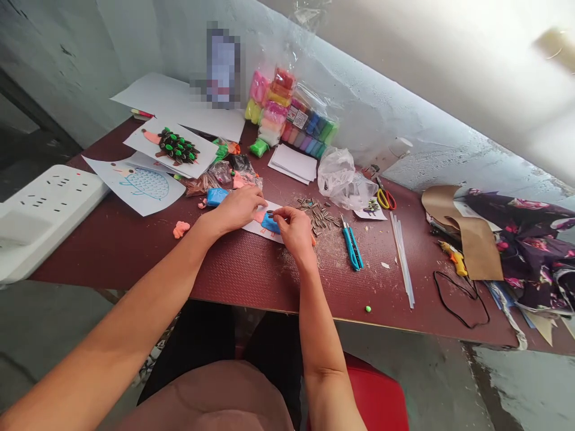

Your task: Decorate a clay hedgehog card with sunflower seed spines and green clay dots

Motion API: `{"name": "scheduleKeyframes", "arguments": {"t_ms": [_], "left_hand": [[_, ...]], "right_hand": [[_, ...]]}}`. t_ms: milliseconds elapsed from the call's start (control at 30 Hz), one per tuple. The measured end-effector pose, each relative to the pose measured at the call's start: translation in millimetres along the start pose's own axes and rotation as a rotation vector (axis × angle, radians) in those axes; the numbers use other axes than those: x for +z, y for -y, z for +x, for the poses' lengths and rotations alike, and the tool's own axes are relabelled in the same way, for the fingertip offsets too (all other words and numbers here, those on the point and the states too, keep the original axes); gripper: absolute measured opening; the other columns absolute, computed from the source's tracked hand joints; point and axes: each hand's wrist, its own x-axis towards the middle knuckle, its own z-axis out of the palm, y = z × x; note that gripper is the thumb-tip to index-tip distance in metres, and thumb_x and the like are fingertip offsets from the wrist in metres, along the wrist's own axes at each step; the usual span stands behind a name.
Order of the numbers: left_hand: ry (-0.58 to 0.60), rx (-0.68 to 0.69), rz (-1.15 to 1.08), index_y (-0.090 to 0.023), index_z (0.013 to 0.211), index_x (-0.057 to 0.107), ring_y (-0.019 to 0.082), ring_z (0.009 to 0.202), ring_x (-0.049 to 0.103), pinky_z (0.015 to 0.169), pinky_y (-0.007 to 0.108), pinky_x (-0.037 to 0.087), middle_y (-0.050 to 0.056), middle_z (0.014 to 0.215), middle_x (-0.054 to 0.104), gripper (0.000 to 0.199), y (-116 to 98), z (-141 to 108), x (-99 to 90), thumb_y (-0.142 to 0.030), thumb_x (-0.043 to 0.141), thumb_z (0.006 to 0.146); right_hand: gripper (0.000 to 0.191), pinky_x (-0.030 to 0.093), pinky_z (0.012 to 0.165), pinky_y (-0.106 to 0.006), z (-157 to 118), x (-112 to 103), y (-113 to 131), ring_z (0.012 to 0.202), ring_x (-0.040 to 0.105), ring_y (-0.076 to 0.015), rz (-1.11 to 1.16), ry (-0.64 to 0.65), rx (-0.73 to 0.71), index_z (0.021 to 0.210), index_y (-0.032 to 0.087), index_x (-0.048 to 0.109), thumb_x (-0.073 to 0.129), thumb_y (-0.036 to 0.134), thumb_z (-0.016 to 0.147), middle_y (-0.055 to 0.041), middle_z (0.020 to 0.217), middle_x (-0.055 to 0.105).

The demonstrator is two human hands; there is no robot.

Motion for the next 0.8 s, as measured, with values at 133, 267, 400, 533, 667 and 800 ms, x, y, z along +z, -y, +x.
{"name": "scheduleKeyframes", "arguments": {"t_ms": [133, 267, 400, 533, 667, 800], "left_hand": [[-0.003, 0.007, -0.005, -0.017, 0.114, 0.083, 0.028, 0.120, 0.063, 0.099, 0.037, 0.052, 0.014, 0.119, 0.074, 0.032, -1, 0, -0.6, -0.012, 0.056, 0.097], [-0.006, 0.008, -0.010, -0.016, 0.114, 0.083, 0.028, 0.117, 0.064, 0.097, 0.037, 0.052, 0.014, 0.118, 0.074, 0.033, -1, -1, -0.8, -0.011, 0.055, 0.097], [-0.007, 0.009, -0.008, -0.017, 0.112, 0.084, 0.027, 0.118, 0.063, 0.097, 0.037, 0.052, 0.014, 0.119, 0.074, 0.032, -2, -1, -0.6, -0.012, 0.055, 0.098], [-0.018, 0.015, -0.023, -0.017, 0.110, 0.084, 0.028, 0.118, 0.063, 0.097, 0.037, 0.052, 0.015, 0.119, 0.073, 0.030, 0, -1, 1.4, -0.012, 0.056, 0.098], [-0.032, 0.035, -0.029, -0.016, 0.108, 0.084, 0.029, 0.117, 0.063, 0.096, 0.038, 0.052, 0.015, 0.117, 0.074, 0.030, 1, -1, 1.3, -0.013, 0.056, 0.099], [-0.003, 0.010, -0.020, -0.016, 0.110, 0.084, 0.028, 0.120, 0.063, 0.098, 0.036, 0.051, 0.015, 0.118, 0.074, 0.029, -2, -2, -2.0, -0.012, 0.058, 0.098]], "right_hand": [[0.018, 0.044, 0.068, -0.028, 0, 4, 9, 0.066, 0.062, -0.0164, -0.101, -0.055, 0.025, 0.081, 0.018, 0.077, 0.061, 0.027, 0.077, -0.0034, 0.076, 0.076], [0.017, 0.045, 0.069, -0.029, -1, 8, 15, 0.066, 0.062, -0.0173, -0.159, -0.123, 0.060, 0.076, 0.019, 0.075, 0.060, 0.028, 0.077, -0.0033, 0.073, 0.074], [0.018, 0.046, 0.069, -0.029, -1, 10, 19, 0.065, 0.060, -0.0177, -0.190, -0.129, 0.082, 0.069, 0.019, 0.071, 0.061, 0.032, 0.077, -0.0036, 0.068, 0.072], [0.019, 0.043, 0.064, -0.028, -1, 11, 22, 0.061, 0.057, -0.0169, -0.172, -0.115, 0.099, 0.064, 0.020, 0.067, 0.061, 0.034, 0.075, -0.0025, 0.062, 0.068], [0.018, 0.038, 0.059, -0.027, -1, 12, 24, 0.056, 0.053, -0.0153, -0.134, -0.101, 0.143, 0.062, 0.019, 0.065, 0.059, 0.033, 0.073, -0.0004, 0.057, 0.063], [0.018, 0.034, 0.055, -0.027, -1, 13, 26, 0.052, 0.048, -0.0138, -0.128, -0.101, 0.178, 0.061, 0.019, 0.064, 0.058, 0.033, 0.072, 0.0017, 0.052, 0.058]]}}
